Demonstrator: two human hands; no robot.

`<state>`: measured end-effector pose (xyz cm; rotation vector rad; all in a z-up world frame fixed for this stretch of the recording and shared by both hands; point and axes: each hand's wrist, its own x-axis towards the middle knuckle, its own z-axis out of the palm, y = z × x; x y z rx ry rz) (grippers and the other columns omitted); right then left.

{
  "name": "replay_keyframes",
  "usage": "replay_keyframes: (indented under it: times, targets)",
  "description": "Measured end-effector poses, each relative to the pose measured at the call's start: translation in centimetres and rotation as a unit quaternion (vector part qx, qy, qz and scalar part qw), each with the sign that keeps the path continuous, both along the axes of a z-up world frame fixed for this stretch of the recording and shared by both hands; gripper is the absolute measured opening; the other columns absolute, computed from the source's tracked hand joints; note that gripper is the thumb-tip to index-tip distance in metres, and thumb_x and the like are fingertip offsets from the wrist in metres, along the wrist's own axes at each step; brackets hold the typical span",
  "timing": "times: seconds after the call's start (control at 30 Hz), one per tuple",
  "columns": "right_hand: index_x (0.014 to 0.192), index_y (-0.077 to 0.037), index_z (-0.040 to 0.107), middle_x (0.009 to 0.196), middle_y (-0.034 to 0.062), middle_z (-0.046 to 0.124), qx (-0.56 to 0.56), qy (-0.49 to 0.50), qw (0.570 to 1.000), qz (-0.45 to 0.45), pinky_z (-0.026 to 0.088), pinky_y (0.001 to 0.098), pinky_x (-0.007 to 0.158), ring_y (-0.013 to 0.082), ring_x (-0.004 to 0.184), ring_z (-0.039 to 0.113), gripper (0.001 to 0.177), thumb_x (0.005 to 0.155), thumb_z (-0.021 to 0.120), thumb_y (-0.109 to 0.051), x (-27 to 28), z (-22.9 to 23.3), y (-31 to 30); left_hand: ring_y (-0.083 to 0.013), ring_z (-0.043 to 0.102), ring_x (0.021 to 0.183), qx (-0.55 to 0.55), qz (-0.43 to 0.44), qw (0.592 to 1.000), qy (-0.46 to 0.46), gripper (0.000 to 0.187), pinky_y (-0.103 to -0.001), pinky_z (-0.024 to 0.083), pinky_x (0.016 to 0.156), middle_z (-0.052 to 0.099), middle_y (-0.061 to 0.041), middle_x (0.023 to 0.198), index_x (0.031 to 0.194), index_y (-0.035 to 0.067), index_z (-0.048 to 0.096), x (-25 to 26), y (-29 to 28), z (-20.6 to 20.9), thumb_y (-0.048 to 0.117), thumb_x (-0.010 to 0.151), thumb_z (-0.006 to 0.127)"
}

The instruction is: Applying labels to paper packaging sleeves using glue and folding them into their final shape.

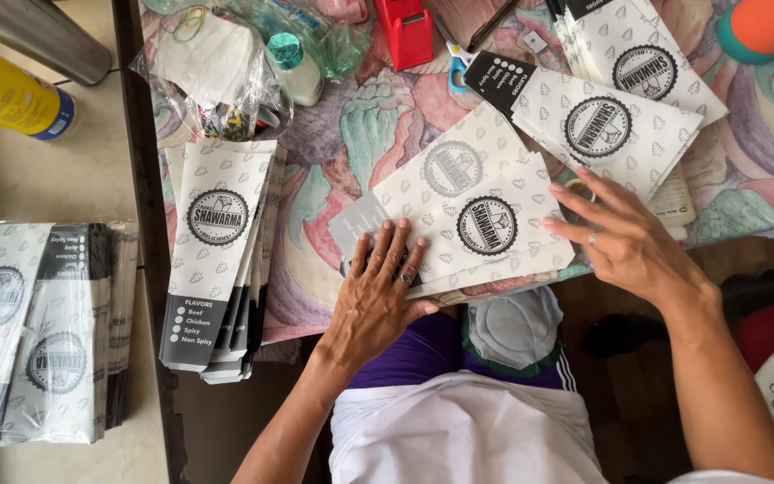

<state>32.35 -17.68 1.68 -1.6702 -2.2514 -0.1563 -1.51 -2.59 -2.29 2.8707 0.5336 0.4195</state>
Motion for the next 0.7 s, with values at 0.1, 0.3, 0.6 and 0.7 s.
replay_keyframes:
  times: [0.1,0.3,0.6,0.7]
  targets:
    - [0.126,-0.003,0.069,0.15,0.0226,0.055,0.045,0.023,0.998,-0.028,0.044,0.0541,0.123,0.0448,0.143,0.051,0.05,0.083,0.06,0.022,-0.8,0.9,-0.4,-0.0417,0.024,0.156,0.037,-0.004,0.999,0.03,0.076,-0.055,0.022,0.127,0.021,-0.025,0.168,0.163,0.028,0.026,0.1,0.0,0.3,0.07,0.1,0.019]
    - [0.134,-0.013,0.066,0.142,0.0101,0.064,0.013,0.064,0.998,0.013,0.044,0.054,0.115,0.0376,0.14,0.052,0.04,0.097,0.06,-0.028,-4.7,-0.2,0.8,-0.0438,0.023,0.154,0.0,0.004,0.999,0.032,0.071,-0.059,0.022,0.122,0.022,-0.026,0.167,0.159,0.043,0.034,0.4,-0.1,0.3,0.073,0.095,0.03]
    - [0.126,-0.017,0.072,0.141,0.0084,0.064,-0.002,0.105,0.994,0.005,0.042,0.0504,0.113,0.0355,0.138,0.052,0.029,0.099,0.062,-0.019,-3.9,0.0,5.1,-0.0313,0.057,0.118,-0.06,0.078,0.995,0.023,0.041,-0.045,0.048,0.091,0.063,-0.014,0.124,0.131,0.029,0.07,2.6,0.9,1.0,0.036,0.091,0.069]
    - [0.128,-0.017,0.07,0.132,0.0082,0.065,-0.042,0.061,0.997,0.013,0.042,0.0523,0.109,0.0314,0.13,0.055,0.031,0.099,0.061,-0.015,-3.8,-0.6,7.5,-0.0284,0.059,0.103,-0.093,0.139,0.985,0.046,0.067,-0.04,0.052,0.081,0.062,-0.012,0.111,0.14,0.016,0.062,3.6,1.0,-0.2,0.024,0.077,0.083]
